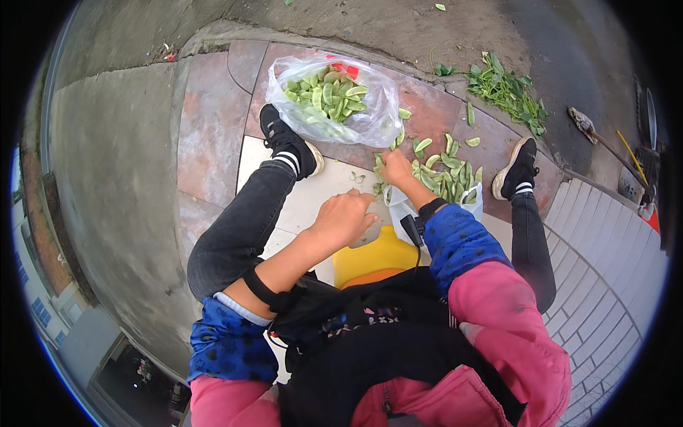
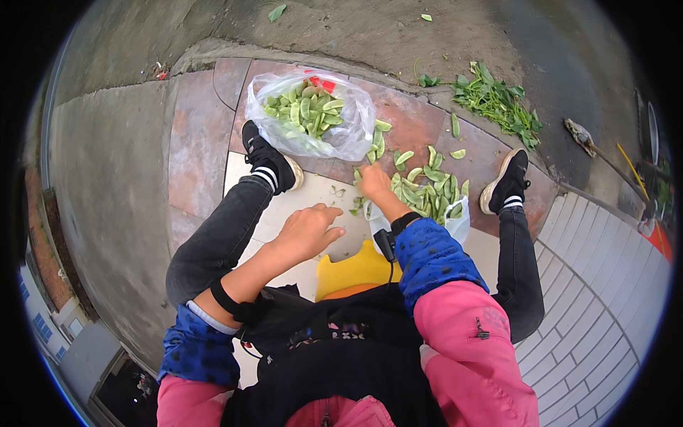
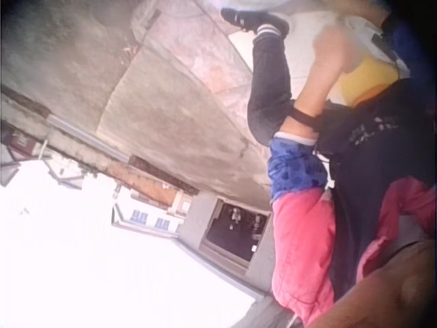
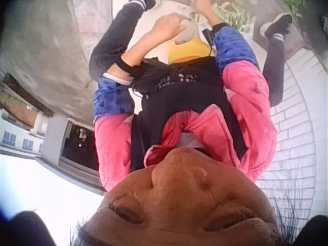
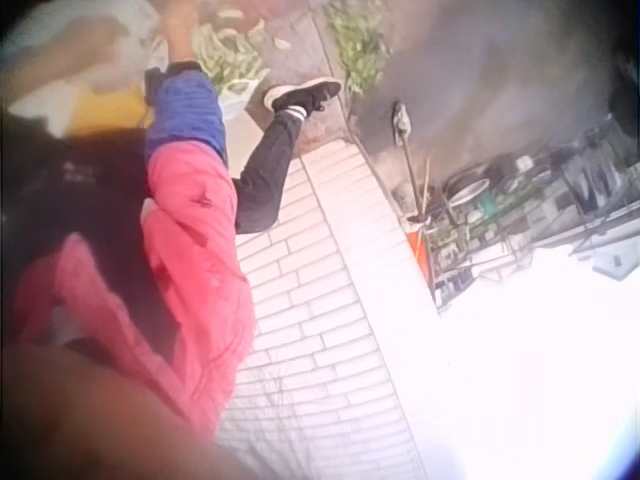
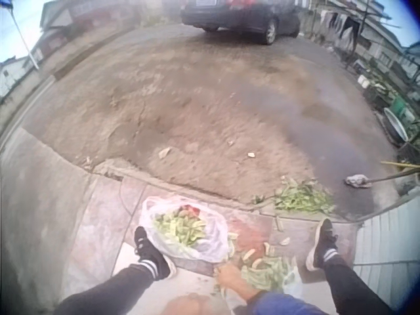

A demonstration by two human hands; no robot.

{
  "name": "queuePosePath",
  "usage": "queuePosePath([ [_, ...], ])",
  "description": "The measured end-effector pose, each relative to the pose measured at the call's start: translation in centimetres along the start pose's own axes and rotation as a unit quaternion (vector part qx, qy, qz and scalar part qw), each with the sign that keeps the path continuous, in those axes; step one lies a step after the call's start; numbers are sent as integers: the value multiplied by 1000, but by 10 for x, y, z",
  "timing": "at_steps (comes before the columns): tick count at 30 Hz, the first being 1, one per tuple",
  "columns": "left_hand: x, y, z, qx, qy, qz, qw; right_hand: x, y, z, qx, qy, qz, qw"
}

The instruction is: The person sits on a low stool and shells green vegetables by hand, placing the shelled pieces into a plastic bag and discarding the husks onto the floor. The person repeatedly picks up pods, opens them, and transfers the contents into the bag.

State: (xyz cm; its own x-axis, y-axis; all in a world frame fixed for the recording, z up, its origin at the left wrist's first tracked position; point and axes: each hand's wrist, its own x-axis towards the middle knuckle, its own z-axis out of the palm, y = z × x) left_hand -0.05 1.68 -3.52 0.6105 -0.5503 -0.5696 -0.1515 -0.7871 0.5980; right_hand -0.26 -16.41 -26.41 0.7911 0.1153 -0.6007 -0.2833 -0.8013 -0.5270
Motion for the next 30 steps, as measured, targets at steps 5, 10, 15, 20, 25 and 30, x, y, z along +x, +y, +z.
queuePosePath([
  [5,8,-8,7,-30,50,-9,998,-75,-27,-83,636,-207,50,741],
  [10,11,15,7,-231,21,25,972,-143,-72,-129,660,-137,-4,739],
  [15,11,34,6,-89,91,88,988,-165,-90,-133,585,25,-5,810],
  [20,6,36,9,26,191,186,964,-174,-97,-138,555,47,-6,831],
  [25,-2,40,4,21,210,233,949,-191,-96,-159,577,-33,10,816],
  [30,0,45,0,-43,239,242,939,-200,-86,-174,609,-53,-21,791],
])
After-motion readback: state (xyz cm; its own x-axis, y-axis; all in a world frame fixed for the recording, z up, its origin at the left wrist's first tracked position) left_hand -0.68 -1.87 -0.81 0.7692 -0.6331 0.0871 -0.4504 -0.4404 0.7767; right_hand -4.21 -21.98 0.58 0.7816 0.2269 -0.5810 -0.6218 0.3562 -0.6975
